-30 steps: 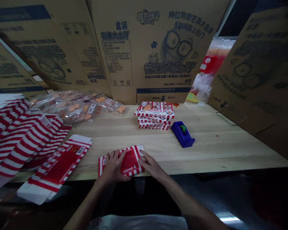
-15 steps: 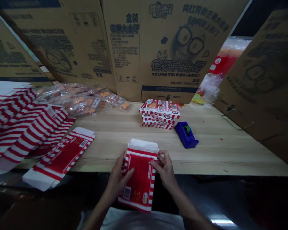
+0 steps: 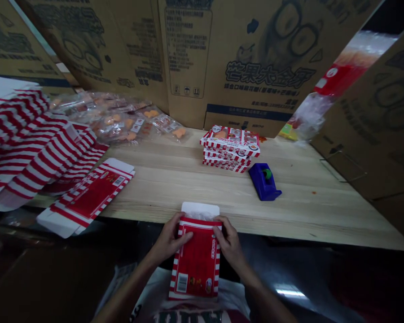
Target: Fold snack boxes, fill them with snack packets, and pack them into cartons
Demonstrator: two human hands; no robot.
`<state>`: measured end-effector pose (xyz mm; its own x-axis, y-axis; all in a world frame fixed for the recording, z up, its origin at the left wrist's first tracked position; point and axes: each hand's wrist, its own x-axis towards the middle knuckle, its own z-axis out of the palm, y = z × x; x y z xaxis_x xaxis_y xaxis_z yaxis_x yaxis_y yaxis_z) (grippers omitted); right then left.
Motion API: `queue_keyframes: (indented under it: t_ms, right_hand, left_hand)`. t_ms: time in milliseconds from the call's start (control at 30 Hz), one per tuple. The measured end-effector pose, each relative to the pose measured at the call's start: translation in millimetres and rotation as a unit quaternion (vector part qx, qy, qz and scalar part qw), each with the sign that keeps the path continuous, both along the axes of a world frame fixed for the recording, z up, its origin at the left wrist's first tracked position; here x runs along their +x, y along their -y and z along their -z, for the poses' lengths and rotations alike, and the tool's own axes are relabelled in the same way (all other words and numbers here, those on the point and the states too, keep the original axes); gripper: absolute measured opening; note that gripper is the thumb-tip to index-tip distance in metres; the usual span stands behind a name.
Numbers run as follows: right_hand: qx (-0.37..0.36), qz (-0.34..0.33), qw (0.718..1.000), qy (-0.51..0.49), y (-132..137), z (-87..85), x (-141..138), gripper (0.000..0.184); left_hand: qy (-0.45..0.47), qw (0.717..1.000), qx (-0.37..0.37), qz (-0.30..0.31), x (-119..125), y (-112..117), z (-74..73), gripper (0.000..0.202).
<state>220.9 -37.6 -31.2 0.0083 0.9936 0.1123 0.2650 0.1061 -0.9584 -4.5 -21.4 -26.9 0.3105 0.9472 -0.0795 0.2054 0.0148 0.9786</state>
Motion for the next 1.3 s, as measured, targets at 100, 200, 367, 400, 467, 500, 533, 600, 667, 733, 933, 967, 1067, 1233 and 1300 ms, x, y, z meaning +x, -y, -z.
queue_keyframes:
  t_ms: [100, 200, 367, 400, 467, 500, 533, 600, 667, 733, 933, 967, 1067, 1233, 1300]
  right_hand:
    - [0.017, -0.020, 1.000, -0.001, -6.1, -2.3, 0.9, 0.011]
    - [0.035, -0.006, 0.999, -0.027, -11.1, -6.7, -1.7, 0.016]
    - [-0.029, 0.045, 0.986, -0.159, -15.9, -14.8, -9.8, 0.015]
    - [-0.053, 0.050, 0.980, -0.186, -16.8, -16.5, -10.8, 0.021]
    - [-0.096, 0.025, 0.973, -0.209, -19.1, -19.7, -11.1, 0.032]
    - [-0.108, 0.003, 0.973, -0.205, -20.4, -21.0, -10.4, 0.031]
    - [-0.111, -0.018, 0.975, -0.194, -21.7, -22.2, -9.1, 0.024]
    - [-0.097, -0.051, 0.981, -0.158, -23.5, -23.6, -5.2, 0.010]
    - [-0.068, -0.061, 0.988, -0.125, -23.7, -24.3, -0.7, 0.011]
    - [-0.055, -0.081, 0.990, -0.104, -22.4, -25.1, 2.9, 0.011]
    - [-0.132, -0.096, 0.980, -0.117, -22.0, -30.2, 5.0, 0.025]
    - [-0.145, -0.094, 0.978, -0.115, -23.6, -31.5, 5.1, 0.023]
    - [-0.156, -0.109, 0.979, -0.078, -30.3, -38.3, 6.9, 0.018]
    - [-0.148, -0.158, 0.976, -0.029, -44.1, -58.8, 9.8, 0.015]
    - [-0.153, -0.179, 0.972, -0.017, -49.4, -65.4, 10.3, 0.016]
  left_hand:
    - [0.009, 0.999, 0.033, -0.019, 1.5, -6.3, -3.7, 0.028]
    - [0.027, 0.994, 0.079, -0.074, 3.6, -13.7, -10.3, 0.020]
    - [0.150, 0.978, 0.014, -0.143, 8.2, -19.4, -12.6, 0.018]
    - [0.176, 0.971, -0.014, -0.162, 8.9, -19.9, -12.7, 0.015]
    - [0.221, 0.956, -0.069, -0.180, 8.4, -21.5, -14.5, 0.021]
    - [0.234, 0.953, -0.091, -0.170, 7.0, -22.8, -16.3, 0.028]
    - [0.237, 0.955, -0.108, -0.145, 4.7, -24.2, -18.5, 0.031]
    - [0.219, 0.966, -0.113, -0.076, -2.0, -26.7, -23.3, 0.023]
    - [0.190, 0.978, -0.091, -0.016, -9.7, -27.6, -27.3, 0.018]
    - [0.166, 0.984, -0.061, 0.015, -15.5, -26.6, -29.8, 0.021]
    - [0.088, 0.995, -0.039, -0.008, -12.2, -25.3, -32.6, 0.030]
    - [0.073, 0.997, -0.035, -0.009, -10.9, -26.4, -33.6, 0.026]
    - [0.010, 1.000, 0.012, 0.006, -10.3, -32.3, -40.8, 0.013]
    - [-0.065, 0.995, 0.026, 0.075, -16.0, -50.0, -58.8, 0.015]
    - [-0.057, 0.993, -0.005, 0.106, -16.7, -57.1, -62.6, 0.018]
